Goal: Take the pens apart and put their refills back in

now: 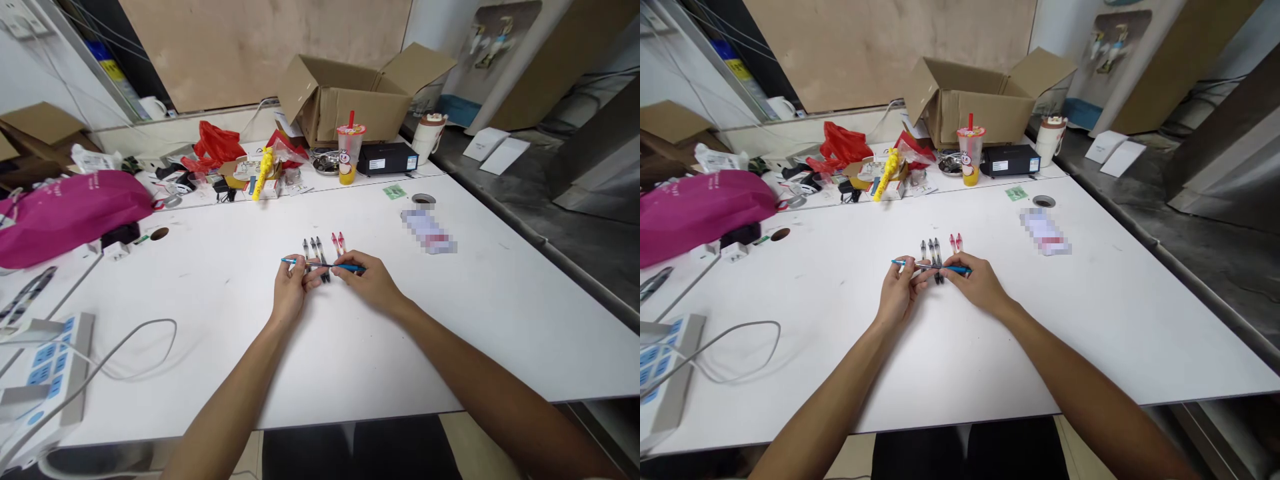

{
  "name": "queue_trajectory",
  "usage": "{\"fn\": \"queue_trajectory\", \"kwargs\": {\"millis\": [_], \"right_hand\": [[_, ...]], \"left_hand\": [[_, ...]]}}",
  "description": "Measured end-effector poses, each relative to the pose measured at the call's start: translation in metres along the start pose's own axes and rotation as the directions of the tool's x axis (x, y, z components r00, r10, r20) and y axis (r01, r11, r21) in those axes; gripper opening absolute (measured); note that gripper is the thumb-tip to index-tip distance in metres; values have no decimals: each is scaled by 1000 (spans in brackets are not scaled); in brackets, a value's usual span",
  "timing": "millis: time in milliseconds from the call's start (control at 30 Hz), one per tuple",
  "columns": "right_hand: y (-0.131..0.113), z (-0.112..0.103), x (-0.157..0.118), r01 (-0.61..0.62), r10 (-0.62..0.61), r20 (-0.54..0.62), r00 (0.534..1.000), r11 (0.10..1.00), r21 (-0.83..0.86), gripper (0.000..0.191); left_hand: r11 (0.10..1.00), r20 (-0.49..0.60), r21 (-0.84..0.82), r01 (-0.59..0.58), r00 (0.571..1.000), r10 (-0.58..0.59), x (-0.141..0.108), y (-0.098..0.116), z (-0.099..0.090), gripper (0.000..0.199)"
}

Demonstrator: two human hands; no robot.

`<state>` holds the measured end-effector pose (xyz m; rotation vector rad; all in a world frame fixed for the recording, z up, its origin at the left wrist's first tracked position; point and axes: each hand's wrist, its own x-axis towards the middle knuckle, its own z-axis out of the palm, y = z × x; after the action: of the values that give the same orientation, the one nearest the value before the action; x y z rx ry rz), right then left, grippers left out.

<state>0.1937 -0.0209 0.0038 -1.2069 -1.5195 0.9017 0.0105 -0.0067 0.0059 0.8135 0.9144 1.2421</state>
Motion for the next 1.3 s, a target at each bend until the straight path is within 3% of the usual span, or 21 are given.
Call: {"fn": "queue_trajectory", "kwargs": {"millis": [333, 467, 567, 633, 733, 867, 1300], "right_hand": [[-2, 3, -3, -32, 29, 39, 999, 995, 99, 22], [-4, 3, -3, -83, 81, 58, 995, 996, 41, 37], [-4, 4, -3, -36, 35, 13, 999, 996, 85, 26], [-4, 5, -3, -42, 36, 48, 998, 992, 119, 23], [-3, 5, -3, -81, 71, 133, 989, 994, 72, 27], [-2, 3, -3, -34, 31, 100, 995, 999, 32, 22], [-2, 3, -6, -69, 74, 127, 989, 997, -42, 31]], "left_hand": [[1000, -30, 14, 1, 1000, 0, -4, 1, 3, 34], [999, -24, 46, 6, 1000, -5, -5, 0, 5, 34], [999, -32, 33, 5, 999, -4, -4, 1, 5, 34], [1000, -55, 9, 0, 999, 1, -4, 2, 5, 34], [1000, -69, 9, -9, 998, 9, -3, 3, 4, 33], [999, -53, 29, -32, 998, 33, -2, 1, 4, 35], [988, -45, 78, -130, 990, 134, 2, -4, -1, 36]]}}
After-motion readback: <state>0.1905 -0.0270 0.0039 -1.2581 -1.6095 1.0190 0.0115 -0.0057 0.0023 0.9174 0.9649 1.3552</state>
